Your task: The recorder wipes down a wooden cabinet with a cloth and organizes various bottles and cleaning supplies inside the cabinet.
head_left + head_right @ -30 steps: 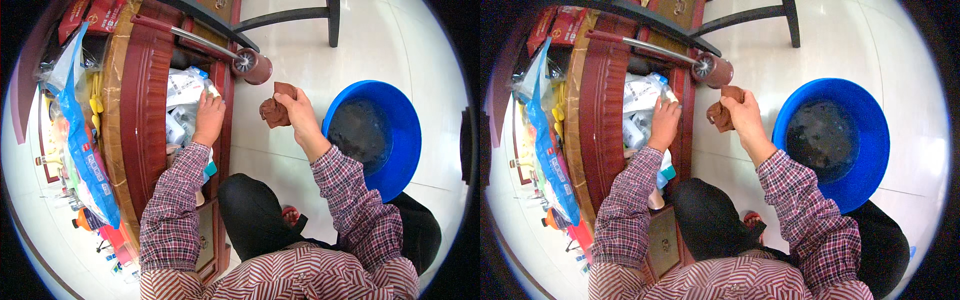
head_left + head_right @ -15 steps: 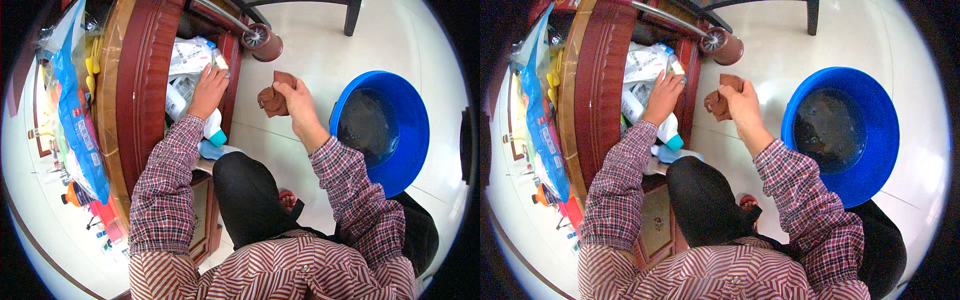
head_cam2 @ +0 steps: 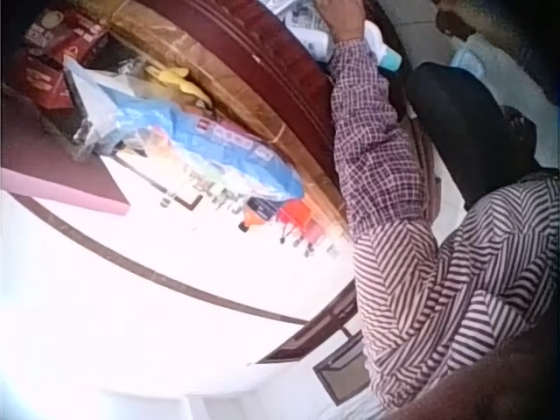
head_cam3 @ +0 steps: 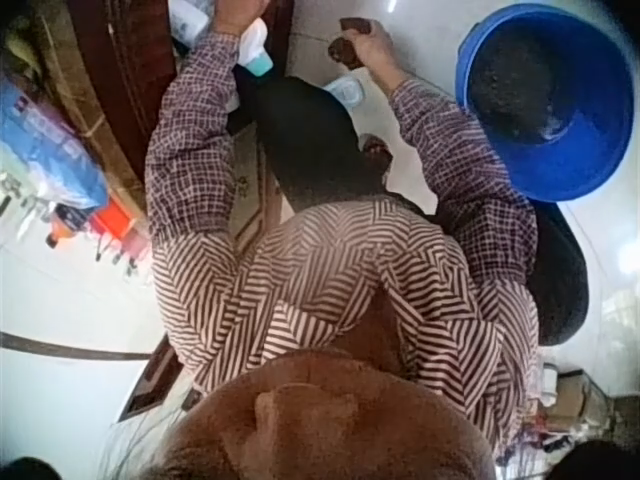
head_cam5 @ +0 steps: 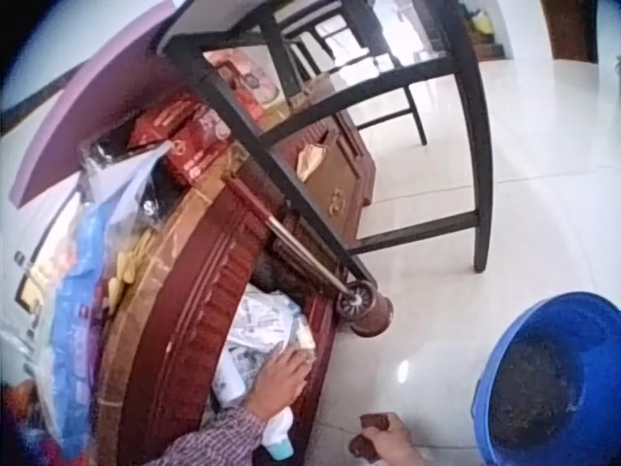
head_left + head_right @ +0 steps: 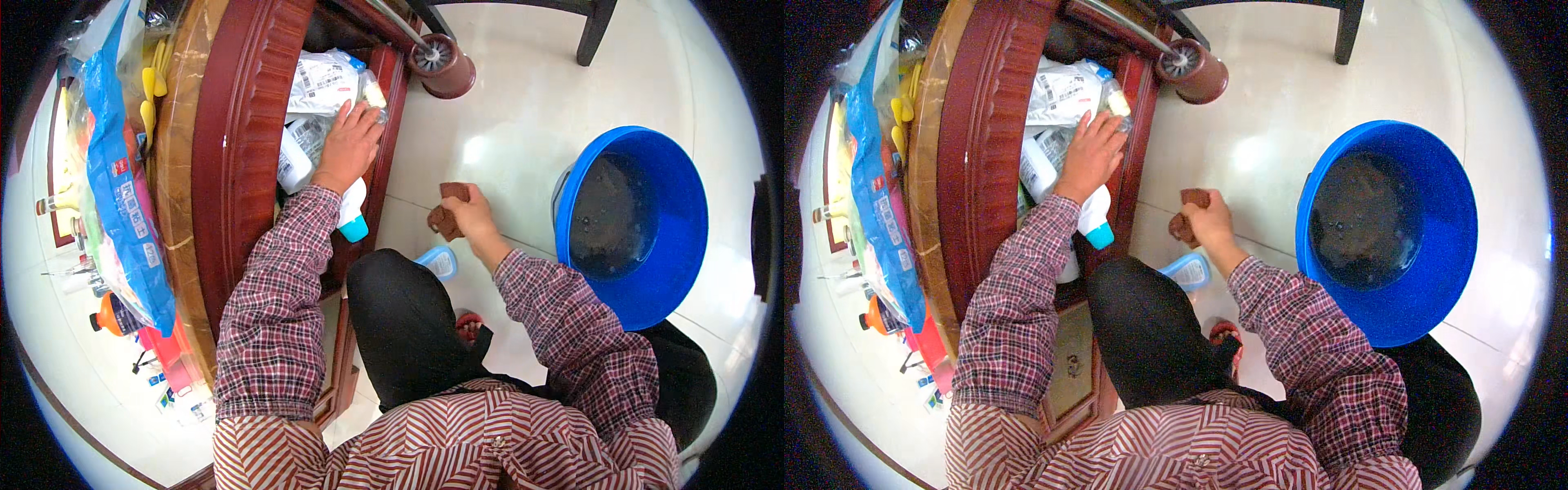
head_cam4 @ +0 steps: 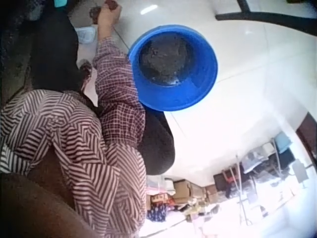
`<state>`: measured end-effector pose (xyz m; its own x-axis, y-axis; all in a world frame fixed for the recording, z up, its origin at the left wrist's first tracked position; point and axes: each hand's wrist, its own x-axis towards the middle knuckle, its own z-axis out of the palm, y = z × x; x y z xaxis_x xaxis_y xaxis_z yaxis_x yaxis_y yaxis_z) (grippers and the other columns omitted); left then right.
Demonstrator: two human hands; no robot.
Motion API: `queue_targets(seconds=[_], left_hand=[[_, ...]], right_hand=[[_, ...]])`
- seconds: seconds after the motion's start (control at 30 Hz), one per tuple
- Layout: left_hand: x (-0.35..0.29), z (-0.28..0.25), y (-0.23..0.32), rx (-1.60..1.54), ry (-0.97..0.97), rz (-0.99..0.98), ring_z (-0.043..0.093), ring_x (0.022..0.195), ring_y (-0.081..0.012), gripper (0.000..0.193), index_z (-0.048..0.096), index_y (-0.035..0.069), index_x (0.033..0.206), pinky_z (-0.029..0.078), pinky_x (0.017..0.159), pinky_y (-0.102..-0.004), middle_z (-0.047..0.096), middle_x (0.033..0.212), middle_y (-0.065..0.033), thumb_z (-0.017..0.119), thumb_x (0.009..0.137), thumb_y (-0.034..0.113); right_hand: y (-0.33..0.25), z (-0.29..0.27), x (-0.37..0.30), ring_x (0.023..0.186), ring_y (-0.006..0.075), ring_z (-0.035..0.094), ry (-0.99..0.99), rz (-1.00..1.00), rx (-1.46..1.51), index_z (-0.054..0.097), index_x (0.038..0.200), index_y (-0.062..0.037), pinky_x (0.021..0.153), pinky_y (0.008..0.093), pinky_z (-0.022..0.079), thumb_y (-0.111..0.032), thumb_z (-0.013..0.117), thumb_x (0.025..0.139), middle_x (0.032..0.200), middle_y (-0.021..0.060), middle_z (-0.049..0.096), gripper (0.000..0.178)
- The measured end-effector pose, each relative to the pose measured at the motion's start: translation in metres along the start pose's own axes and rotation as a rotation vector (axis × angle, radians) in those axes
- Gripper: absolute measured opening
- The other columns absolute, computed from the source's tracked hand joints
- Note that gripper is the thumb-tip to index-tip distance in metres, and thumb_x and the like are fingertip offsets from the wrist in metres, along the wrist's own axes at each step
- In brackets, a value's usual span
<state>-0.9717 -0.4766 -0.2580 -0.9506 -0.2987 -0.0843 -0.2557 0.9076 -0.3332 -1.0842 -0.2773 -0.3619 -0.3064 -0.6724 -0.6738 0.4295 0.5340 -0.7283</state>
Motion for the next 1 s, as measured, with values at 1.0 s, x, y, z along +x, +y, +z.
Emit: queue_targets(seconds=[1.0], left_hand=[[-0.002,0.015,-0.04,0.002,0.185,-0.318,0.051,0.106,-0.0231,0.024,0.062,0.001,0.099,0.023,0.109,-0.042,0.057,0.102,-0.0098,0.058,0.076,0.007]], right_hand=[[-0.076,0.047,0.061,0.107,0.0306,0.048,0.23,-0.582,-0.018,0.056,0.106,0.0006,0.091,0.0389,0.041,-0.018,0.068,0.075,0.112,0.0192,0.049,0.038]])
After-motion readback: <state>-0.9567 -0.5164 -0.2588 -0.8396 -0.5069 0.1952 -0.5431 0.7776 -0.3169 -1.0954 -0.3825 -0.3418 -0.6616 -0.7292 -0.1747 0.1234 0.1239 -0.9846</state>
